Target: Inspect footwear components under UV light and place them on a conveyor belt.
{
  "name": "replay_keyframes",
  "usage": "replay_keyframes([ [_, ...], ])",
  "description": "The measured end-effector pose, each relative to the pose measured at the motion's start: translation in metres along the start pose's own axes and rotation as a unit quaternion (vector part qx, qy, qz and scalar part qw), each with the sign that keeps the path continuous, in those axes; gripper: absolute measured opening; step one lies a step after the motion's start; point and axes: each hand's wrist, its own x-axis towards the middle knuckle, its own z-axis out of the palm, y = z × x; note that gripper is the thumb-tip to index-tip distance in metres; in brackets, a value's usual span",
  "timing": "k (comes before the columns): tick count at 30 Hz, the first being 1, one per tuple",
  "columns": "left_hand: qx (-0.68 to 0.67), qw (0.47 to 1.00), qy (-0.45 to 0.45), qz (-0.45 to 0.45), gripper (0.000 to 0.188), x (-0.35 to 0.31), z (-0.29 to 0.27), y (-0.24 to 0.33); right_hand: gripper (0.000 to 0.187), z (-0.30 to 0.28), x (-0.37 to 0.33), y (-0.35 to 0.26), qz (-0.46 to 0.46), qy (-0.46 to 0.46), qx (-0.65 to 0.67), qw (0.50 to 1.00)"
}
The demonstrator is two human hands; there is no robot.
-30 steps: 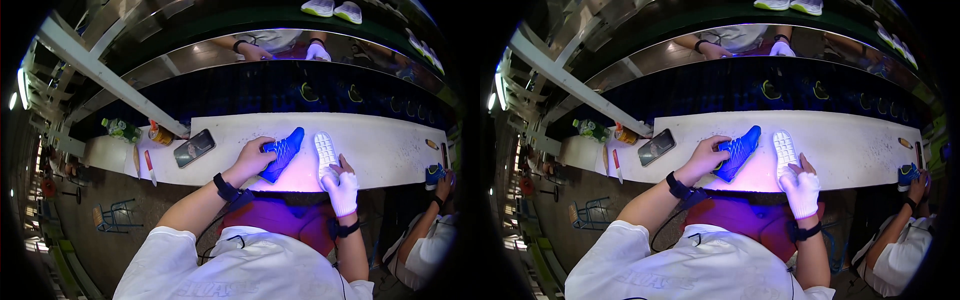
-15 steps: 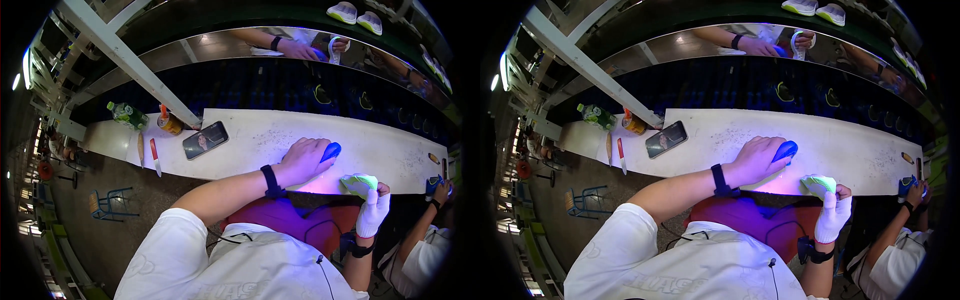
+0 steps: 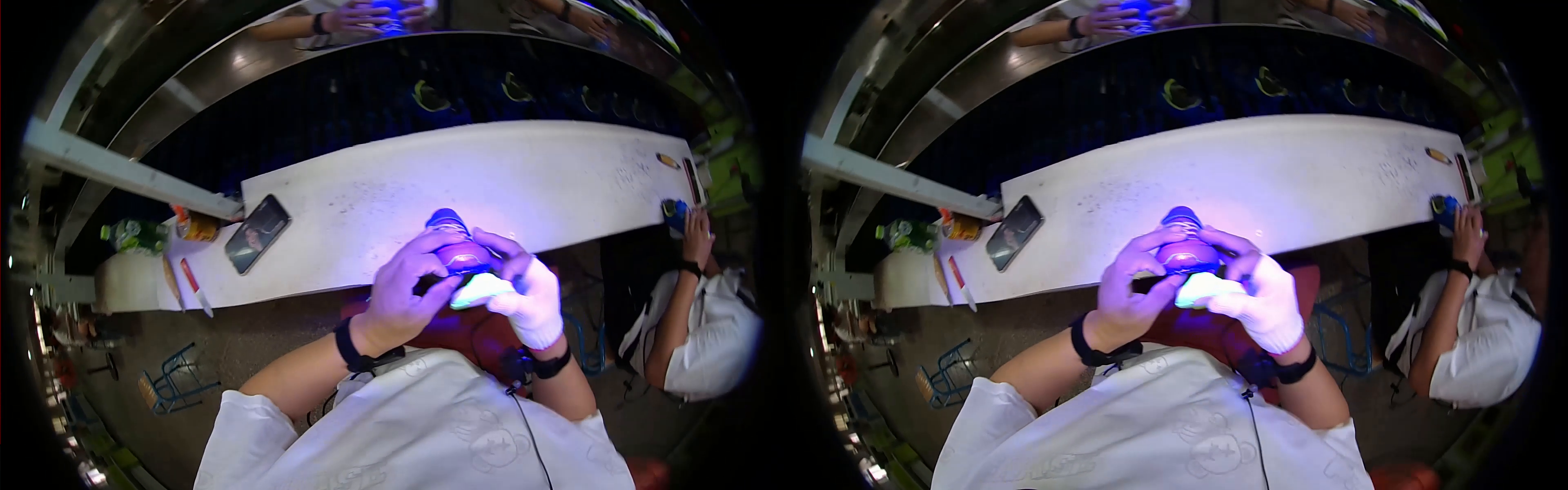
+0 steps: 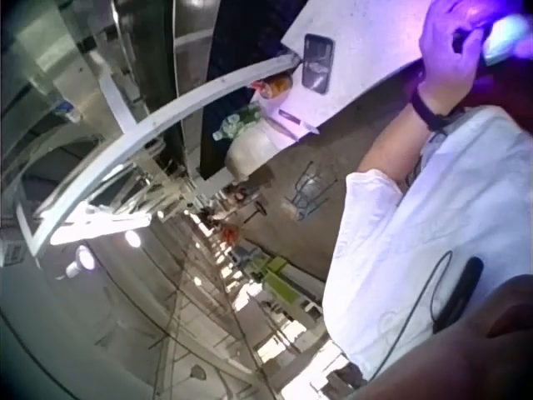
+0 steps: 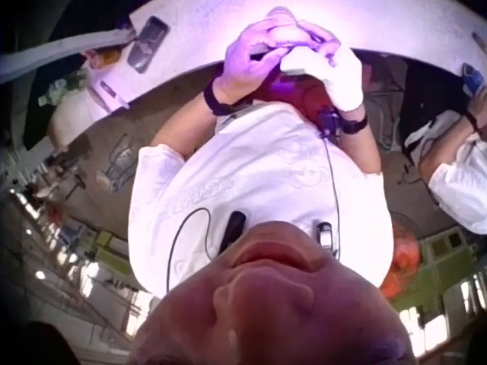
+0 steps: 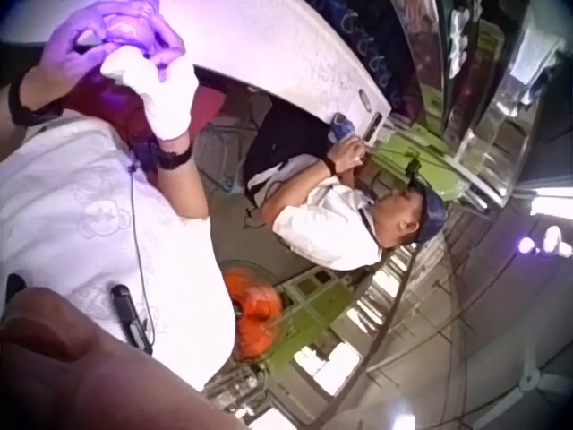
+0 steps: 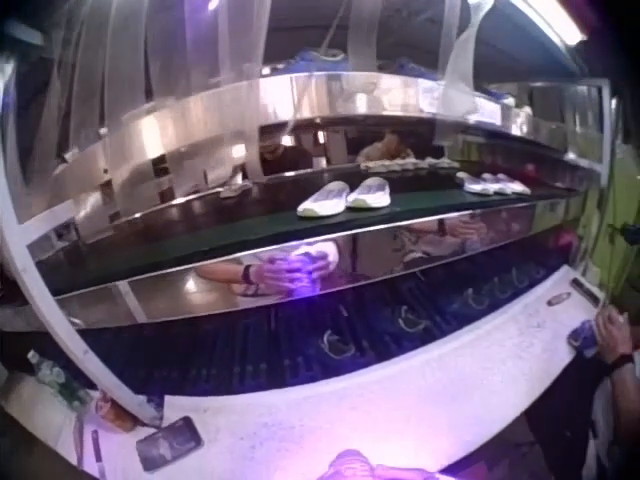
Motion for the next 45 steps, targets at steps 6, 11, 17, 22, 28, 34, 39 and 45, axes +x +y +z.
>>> replay_keyframes([
  [6, -0.036, 0.995, -0.054, -0.070, 0.022, -0.008, -0.009, 0.012, 0.029, 0.019, -0.002, 0.021, -0.055, 0.049, 0.045, 0.996],
  [11, -0.101, 0.988, -0.012, -0.115, 0.036, -0.027, 0.004, 0.021, 0.032, 0.020, -0.006, 0.033, -0.142, 0.046, -0.021, 0.989],
  [17, -0.137, 0.976, 0.036, -0.165, 0.040, -0.036, 0.015, 0.031, 0.034, 0.024, -0.009, 0.036, -0.137, 0.052, -0.048, 0.988],
  [22, -0.215, 0.953, 0.068, -0.201, 0.034, -0.038, 0.013, 0.034, 0.036, 0.028, -0.012, 0.038, -0.172, 0.062, -0.090, 0.979],
  [28, -0.198, 0.964, 0.036, -0.172, 0.036, -0.042, 0.008, 0.029, 0.041, 0.024, -0.017, 0.040, -0.173, 0.049, -0.116, 0.977],
  [34, -0.158, 0.978, 0.044, -0.126, 0.040, -0.038, 0.008, 0.024, 0.045, 0.015, -0.006, 0.032, -0.185, 0.007, -0.173, 0.967],
  [39, -0.080, 0.984, -0.047, -0.154, 0.033, 0.005, -0.010, 0.035, 0.042, 0.013, 0.010, -0.002, -0.159, -0.026, -0.346, 0.924],
  [45, -0.066, 0.980, -0.030, -0.187, 0.030, -0.002, -0.013, 0.027, 0.044, 0.021, 0.013, 0.029, -0.212, 0.035, -0.380, 0.900],
])
